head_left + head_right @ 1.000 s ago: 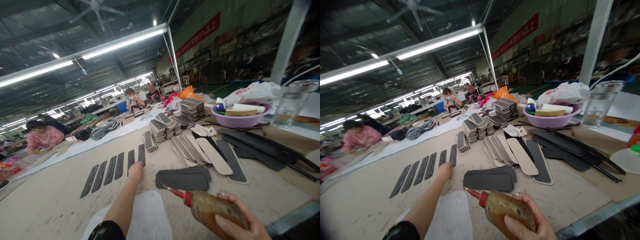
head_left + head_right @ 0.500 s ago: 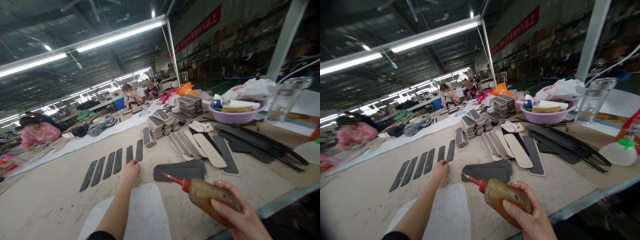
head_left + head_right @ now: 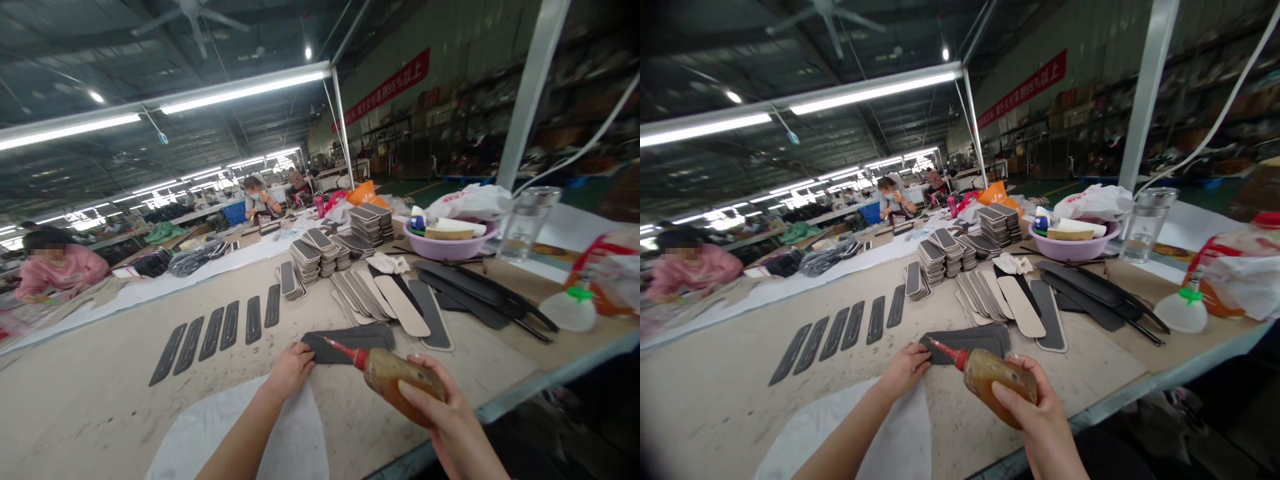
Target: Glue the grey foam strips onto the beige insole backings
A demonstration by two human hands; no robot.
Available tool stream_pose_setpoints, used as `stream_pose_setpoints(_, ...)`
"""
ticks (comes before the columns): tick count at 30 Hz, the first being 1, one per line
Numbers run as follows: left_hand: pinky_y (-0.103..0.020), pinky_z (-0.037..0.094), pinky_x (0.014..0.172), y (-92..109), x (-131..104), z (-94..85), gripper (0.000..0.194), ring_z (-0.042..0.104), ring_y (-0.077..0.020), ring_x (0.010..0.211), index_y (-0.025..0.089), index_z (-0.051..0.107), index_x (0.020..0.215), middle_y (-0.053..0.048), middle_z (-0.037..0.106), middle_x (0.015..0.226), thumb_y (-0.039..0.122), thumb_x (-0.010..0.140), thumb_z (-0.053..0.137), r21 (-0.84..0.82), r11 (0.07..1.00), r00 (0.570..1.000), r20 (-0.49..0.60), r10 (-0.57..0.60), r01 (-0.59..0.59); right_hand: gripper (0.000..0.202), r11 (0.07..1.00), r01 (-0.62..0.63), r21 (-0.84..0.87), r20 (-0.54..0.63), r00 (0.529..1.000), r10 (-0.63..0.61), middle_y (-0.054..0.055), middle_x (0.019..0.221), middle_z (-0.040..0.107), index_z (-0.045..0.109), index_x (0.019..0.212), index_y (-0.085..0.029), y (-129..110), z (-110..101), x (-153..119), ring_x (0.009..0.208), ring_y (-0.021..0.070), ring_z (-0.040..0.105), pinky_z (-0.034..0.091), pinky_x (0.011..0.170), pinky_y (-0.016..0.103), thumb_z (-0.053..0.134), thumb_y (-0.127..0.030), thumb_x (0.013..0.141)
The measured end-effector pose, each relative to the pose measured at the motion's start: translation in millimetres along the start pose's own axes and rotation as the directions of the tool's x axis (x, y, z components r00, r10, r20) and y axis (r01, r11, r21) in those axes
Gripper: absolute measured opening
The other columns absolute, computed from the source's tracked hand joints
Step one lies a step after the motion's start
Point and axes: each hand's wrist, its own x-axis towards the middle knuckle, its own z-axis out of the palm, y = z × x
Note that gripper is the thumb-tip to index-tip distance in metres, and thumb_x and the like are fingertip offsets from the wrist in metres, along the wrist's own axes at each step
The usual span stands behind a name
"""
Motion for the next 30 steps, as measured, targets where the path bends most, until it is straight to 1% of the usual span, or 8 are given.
stream_pose_setpoints(5,-0.029,0.047,0.080,3,3,-8.8,0.027,0.058,-0.0160,0.084,0.021,0.067,0.084,-0.004,0.064,0.085,0.022,0.089,0.040,0.107,0.993,0.999,0.023,0.040,-0.042,0.058,0.999,-0.007,-0.042,-0.024,1.000,0.006,0.003,0.100,0.065,0.056,0.099,-0.024,5,-4,4,0.089,0.0239,0.063,0.052,0.072,0.029,0.083,-0.035,0.048)
stream_pose_setpoints(9,-0.030,0.047,0.074,9,3,-15.7,0.027,0.057,-0.0170,0.081,0.018,0.062,0.086,-0.007,0.062,0.088,0.019,0.090,0.035,0.198,0.980,0.999,-0.022,-0.023,0.027,0.060,1.000,0.006,-0.031,-0.015,1.000,-0.006,0.002,0.099,0.067,0.056,0.099,-0.024,4,-7,4,0.089,0.0245,0.063,0.052,0.073,0.029,0.083,-0.033,0.046)
stream_pose_setpoints(12,-0.035,0.045,0.077,19,-12,-27.1,0.026,0.056,-0.0198,0.084,0.018,0.059,0.087,-0.008,0.060,0.089,0.021,0.090,0.034,0.245,0.967,0.996,-0.066,-0.058,0.073,0.058,1.000,0.015,-0.017,0.006,1.000,-0.014,0.001,0.100,0.066,0.055,0.100,-0.024,3,-10,3,0.091,0.0235,0.062,0.051,0.074,0.028,0.083,-0.032,0.049)
stream_pose_setpoints(14,-0.037,0.044,0.078,27,-33,-35.5,0.023,0.055,-0.0209,0.084,0.020,0.058,0.083,-0.007,0.059,0.085,0.021,0.089,0.036,0.282,0.955,0.994,-0.086,-0.065,0.087,0.058,1.000,0.013,-0.019,0.024,1.000,-0.012,0.002,0.102,0.064,0.054,0.102,-0.024,3,-12,2,0.093,0.0241,0.062,0.051,0.074,0.029,0.082,-0.032,0.051)
stream_pose_setpoints(17,-0.037,0.044,0.072,43,-83,-41.1,0.020,0.055,-0.0202,0.077,0.022,0.056,0.076,-0.006,0.058,0.078,0.020,0.087,0.040,0.328,0.937,0.990,-0.100,-0.094,0.123,0.057,0.999,0.007,-0.044,0.064,0.998,-0.004,0.004,0.103,0.063,0.053,0.104,-0.022,5,-12,-2,0.093,0.0247,0.061,0.051,0.075,0.031,0.080,-0.033,0.055)
stream_pose_setpoints(22,-0.035,0.046,0.066,74,-162,-30.9,0.021,0.056,-0.0187,0.070,0.023,0.056,0.071,-0.004,0.059,0.073,0.022,0.087,0.042,0.255,0.946,0.979,-0.014,-0.202,0.199,0.050,0.993,0.018,-0.114,0.186,0.983,0.004,0.002,0.103,0.061,0.051,0.105,-0.023,17,-5,-16,0.093,0.0200,0.059,0.047,0.080,0.028,0.077,-0.032,0.063)
stream_pose_setpoints(25,-0.034,0.050,0.072,84,-188,-24.7,0.018,0.058,-0.0183,0.078,0.023,0.060,0.081,-0.005,0.062,0.083,0.029,0.088,0.044,0.100,0.963,0.968,0.007,-0.252,0.250,0.046,0.977,0.041,-0.207,0.286,0.958,0.021,0.001,0.098,0.062,0.050,0.104,-0.023,29,2,-23,0.088,0.0180,0.059,0.047,0.078,0.027,0.075,-0.032,0.066)
stream_pose_setpoints(30,-0.032,0.051,0.083,67,-212,-23.6,0.023,0.058,-0.0177,0.093,0.021,0.060,0.106,-0.009,0.061,0.101,0.020,0.087,0.046,-0.053,0.982,0.965,-0.184,-0.189,0.182,0.048,0.884,0.164,-0.438,0.363,0.932,0.007,0.003,0.100,0.061,0.050,0.101,-0.022,52,10,-31,0.087,0.0220,0.060,0.048,0.078,0.034,0.075,-0.034,0.062)
